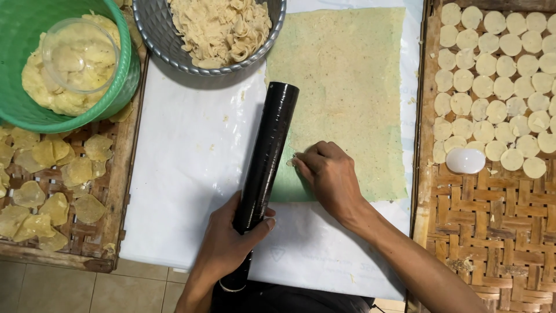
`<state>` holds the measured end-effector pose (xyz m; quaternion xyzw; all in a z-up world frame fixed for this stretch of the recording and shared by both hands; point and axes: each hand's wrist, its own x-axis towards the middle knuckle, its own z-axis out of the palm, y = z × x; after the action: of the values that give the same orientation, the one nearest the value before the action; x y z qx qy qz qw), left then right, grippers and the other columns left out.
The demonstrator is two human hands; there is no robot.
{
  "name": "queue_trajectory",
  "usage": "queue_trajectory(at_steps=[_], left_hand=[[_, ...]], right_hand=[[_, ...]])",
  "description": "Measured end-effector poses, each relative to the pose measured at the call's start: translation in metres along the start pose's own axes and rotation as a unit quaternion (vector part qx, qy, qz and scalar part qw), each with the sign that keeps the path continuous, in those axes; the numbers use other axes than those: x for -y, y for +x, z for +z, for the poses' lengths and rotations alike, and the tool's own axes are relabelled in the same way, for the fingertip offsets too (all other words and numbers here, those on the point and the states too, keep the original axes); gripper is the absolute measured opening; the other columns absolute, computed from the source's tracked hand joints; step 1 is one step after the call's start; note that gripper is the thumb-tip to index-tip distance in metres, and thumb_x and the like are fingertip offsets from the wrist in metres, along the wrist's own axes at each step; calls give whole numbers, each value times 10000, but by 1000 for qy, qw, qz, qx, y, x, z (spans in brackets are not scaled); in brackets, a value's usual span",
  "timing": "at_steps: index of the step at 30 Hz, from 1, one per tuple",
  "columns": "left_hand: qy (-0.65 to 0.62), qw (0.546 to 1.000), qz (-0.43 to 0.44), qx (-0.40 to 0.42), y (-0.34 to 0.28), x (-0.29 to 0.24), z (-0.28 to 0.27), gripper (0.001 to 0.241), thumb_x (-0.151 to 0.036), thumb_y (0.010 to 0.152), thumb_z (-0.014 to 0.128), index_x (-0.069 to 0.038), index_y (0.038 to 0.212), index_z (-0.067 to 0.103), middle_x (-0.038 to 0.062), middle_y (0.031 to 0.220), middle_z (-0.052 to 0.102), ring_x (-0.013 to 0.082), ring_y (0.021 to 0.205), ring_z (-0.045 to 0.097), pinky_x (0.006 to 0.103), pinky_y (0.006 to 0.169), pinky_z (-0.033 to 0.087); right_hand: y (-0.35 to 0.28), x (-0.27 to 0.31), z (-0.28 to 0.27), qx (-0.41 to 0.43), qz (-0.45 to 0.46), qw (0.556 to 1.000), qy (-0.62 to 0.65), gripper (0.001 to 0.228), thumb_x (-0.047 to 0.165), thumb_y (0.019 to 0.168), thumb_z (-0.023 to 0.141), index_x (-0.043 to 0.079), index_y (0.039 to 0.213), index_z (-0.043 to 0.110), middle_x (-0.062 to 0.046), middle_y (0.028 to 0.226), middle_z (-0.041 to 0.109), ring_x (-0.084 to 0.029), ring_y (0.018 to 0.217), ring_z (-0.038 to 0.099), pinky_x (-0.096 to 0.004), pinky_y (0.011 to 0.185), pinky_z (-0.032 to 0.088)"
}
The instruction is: Rolling out dough flat and cutting it into small circular snack shapes.
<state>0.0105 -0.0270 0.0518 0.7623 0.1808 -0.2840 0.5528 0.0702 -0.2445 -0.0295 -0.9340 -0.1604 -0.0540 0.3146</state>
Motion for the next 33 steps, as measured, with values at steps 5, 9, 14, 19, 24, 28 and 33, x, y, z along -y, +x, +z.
queue_trajectory(at_steps=[5,9,14,19,24,28,33], left_hand=[[19,1000,16,-10,1,-5,0,267,-249,760,810,-140,990,729,-28,911,884,83,838,800,257,783,605],[91,995,41,-27,1,-12,-6,377,-376,763,840,-176,1059,720,-54,794,772,88,744,698,271,722,548],[248,941,224,-47,23,-2,-13,713,-519,921,594,-93,1475,452,107,1195,752,348,965,737,431,766,545],[363,835,393,-129,46,-6,-11,521,-402,964,689,22,1263,640,122,779,677,286,741,712,368,664,558],[377,813,427,-120,55,-5,-6,482,-362,913,766,-11,1227,665,88,746,645,260,720,691,349,635,524],[371,816,426,-121,55,-5,-5,478,-365,904,778,-23,1217,663,81,738,643,259,716,693,353,630,526],[390,806,428,-122,51,-3,-6,508,-306,881,793,-26,1281,652,100,764,650,267,729,689,369,649,521]], right_hand=[[6,8,-10,2,26,998,54,88,149,925,770,66,908,748,-80,909,710,-217,746,697,-338,590,564],[-2,14,-6,-2,-66,998,15,58,0,946,718,-45,979,704,-174,906,697,-302,744,684,-383,593,601],[-21,28,-10,84,-89,983,-139,382,-107,893,565,-57,1271,593,-203,1099,594,-327,914,569,-405,656,557],[-40,28,-2,135,-106,965,-197,491,130,886,563,-27,1352,563,-207,1192,553,-356,1085,551,-375,843,513],[-44,43,-15,125,-119,951,-255,527,129,893,543,-44,1391,547,-226,1246,595,-332,1039,579,-358,795,480],[-41,37,-10,111,-111,958,-241,479,118,894,560,-22,1351,593,-207,1236,602,-337,1035,574,-362,766,477],[-40,41,-9,108,-71,968,-217,423,153,935,525,-19,1310,617,-182,1202,562,-314,1028,534,-354,782,457]])
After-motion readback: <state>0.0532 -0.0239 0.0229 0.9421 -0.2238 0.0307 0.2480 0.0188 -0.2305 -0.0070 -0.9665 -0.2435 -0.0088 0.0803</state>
